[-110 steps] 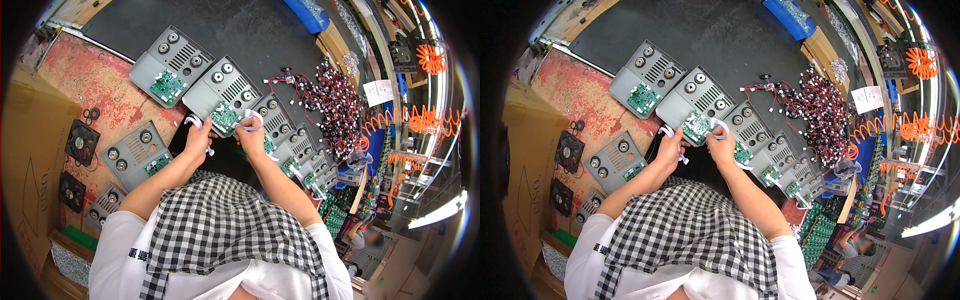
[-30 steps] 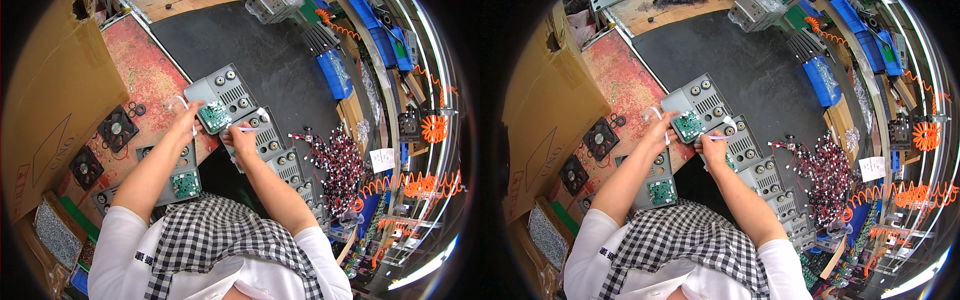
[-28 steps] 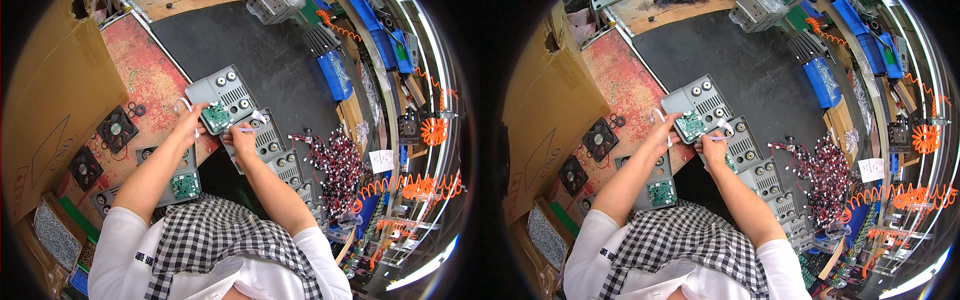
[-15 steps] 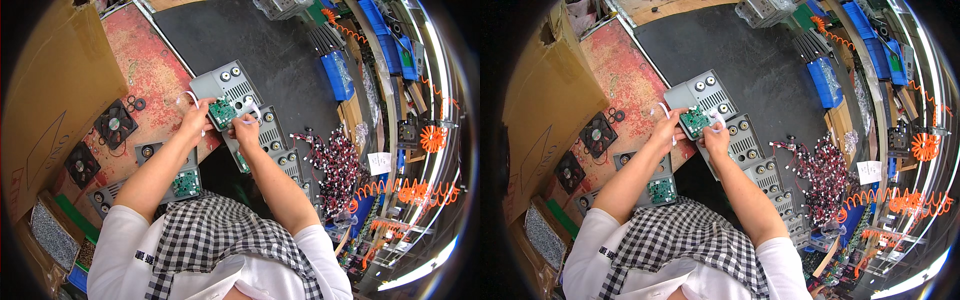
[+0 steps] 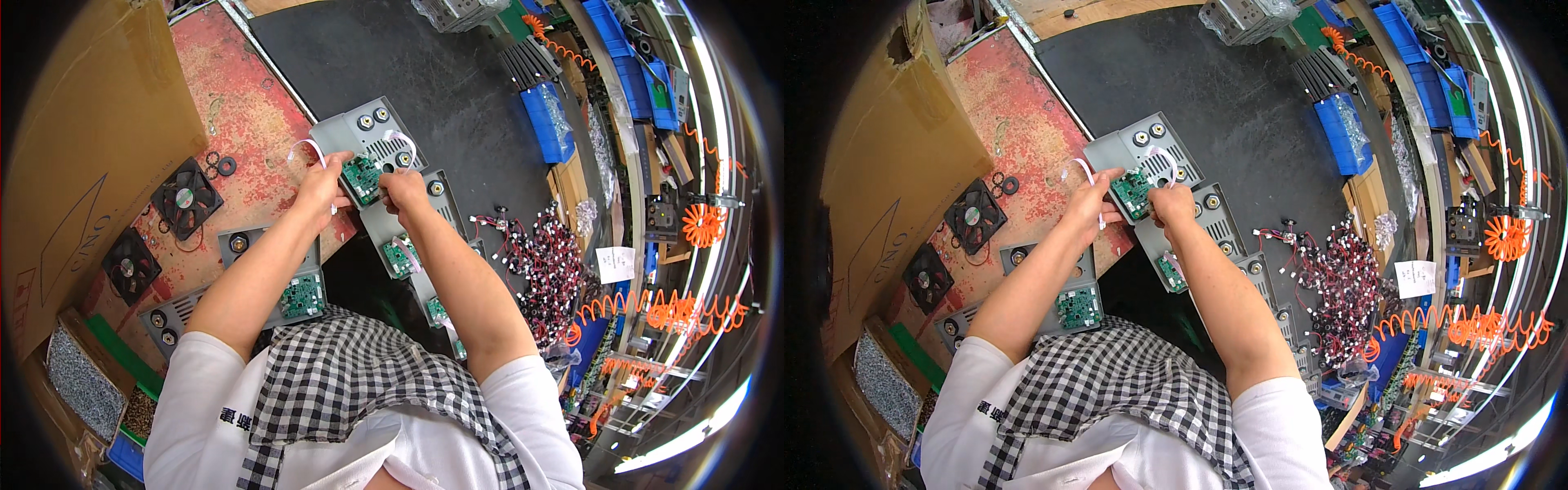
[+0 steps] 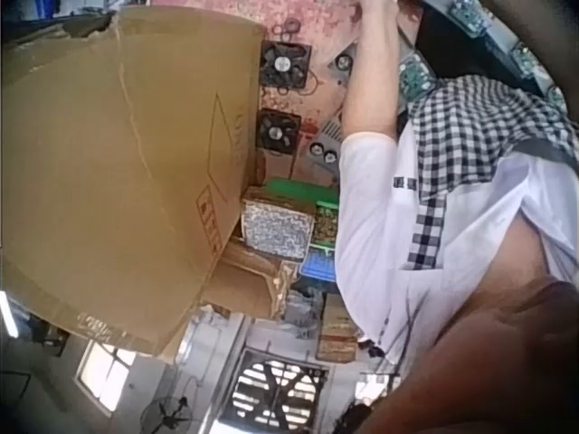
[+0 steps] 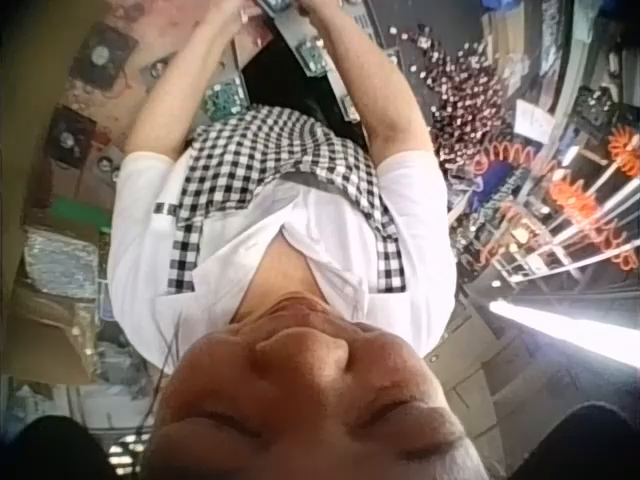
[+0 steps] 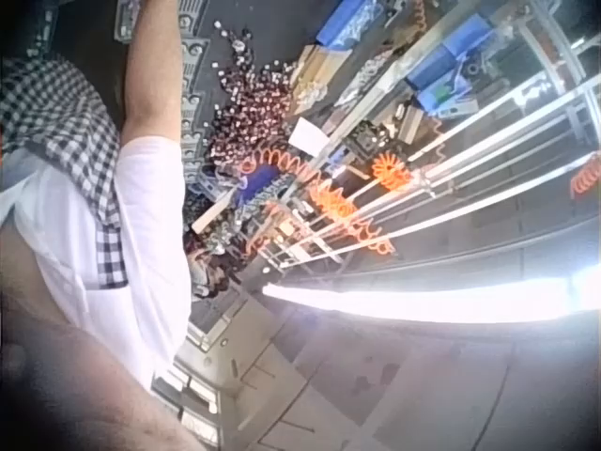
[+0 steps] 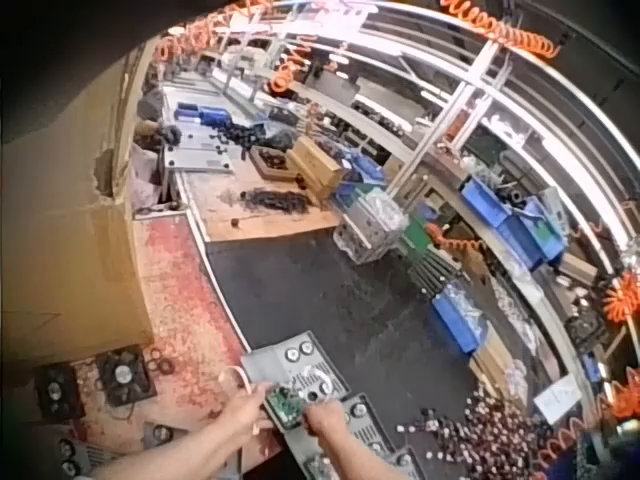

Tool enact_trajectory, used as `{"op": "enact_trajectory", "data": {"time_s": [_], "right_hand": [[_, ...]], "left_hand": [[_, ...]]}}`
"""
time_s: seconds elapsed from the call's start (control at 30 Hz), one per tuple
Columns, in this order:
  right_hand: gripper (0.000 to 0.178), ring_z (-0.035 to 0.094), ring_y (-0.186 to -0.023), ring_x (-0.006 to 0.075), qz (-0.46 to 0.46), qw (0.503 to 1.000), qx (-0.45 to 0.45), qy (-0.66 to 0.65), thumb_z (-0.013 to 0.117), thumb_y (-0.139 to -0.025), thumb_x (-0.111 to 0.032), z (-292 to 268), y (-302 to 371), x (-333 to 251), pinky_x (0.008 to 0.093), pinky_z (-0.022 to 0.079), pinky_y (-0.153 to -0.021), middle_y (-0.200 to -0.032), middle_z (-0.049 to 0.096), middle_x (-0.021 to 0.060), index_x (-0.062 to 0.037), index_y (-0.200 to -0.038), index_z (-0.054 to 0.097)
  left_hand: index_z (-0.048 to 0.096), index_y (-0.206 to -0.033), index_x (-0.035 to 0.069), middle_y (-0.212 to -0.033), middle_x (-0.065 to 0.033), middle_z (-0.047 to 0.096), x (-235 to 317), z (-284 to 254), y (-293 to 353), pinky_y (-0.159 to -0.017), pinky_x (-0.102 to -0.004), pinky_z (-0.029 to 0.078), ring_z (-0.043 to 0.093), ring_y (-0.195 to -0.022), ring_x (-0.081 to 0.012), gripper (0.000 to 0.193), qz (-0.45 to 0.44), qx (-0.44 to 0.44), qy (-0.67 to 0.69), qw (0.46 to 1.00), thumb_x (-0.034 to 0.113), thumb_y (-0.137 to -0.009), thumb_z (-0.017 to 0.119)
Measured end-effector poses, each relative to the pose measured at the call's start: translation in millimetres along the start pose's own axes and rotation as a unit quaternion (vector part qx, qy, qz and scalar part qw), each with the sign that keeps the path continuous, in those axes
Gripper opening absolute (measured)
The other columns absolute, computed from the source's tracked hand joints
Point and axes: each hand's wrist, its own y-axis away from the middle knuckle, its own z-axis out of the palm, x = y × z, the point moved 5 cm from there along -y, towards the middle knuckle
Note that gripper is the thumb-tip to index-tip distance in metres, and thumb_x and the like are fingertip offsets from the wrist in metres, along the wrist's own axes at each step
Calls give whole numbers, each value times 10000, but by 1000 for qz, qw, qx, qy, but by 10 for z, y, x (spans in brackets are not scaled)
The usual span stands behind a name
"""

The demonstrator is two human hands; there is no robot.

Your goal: The person assembles PCB components and fans into metal enclosures by securing them with screws using an electric screwdriver, then connects wire harnesses.

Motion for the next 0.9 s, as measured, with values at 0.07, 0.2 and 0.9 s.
{"op": "enact_trajectory", "data": {"time_s": [0.07, 0.2, 0.9], "right_hand": [[178, 415, -366, 147, 3, 1000, -11, -10, 556, -667, -27, 23, 46, -5, 278, 284, -318, -488, 440, 43, -65, -577, 408], [183, 425, -389, 122, -18, 997, -58, -50, 545, -698, -36, 10, 116, 55, 247, 302, -333, -531, 455, 29, -93, -604, 399], [173, 406, -385, 113, 6, 998, 55, -4, 535, -693, -55, 58, 136, 46, 238, 288, -334, -522, 434, 27, -82, -596, 395]], "left_hand": [[457, -1178, 64, -1025, -123, 561, 28, -3, 29, -707, -364, 502, 599, -847, -230, 355, -6, 2, 11, 1000, 261, -950, 270], [450, -1186, 62, -1046, -125, 551, 8, -27, -14, -699, -354, 506, 598, -848, -230, 358, -6, -15, 24, 1000, 263, -950, 271], [459, -1172, 52, -1020, -112, 556, -18, -30, -9, -646, -312, 511, 597, -824, -200, 339, -17, 5, 40, 999, 242, -949, 287]]}}
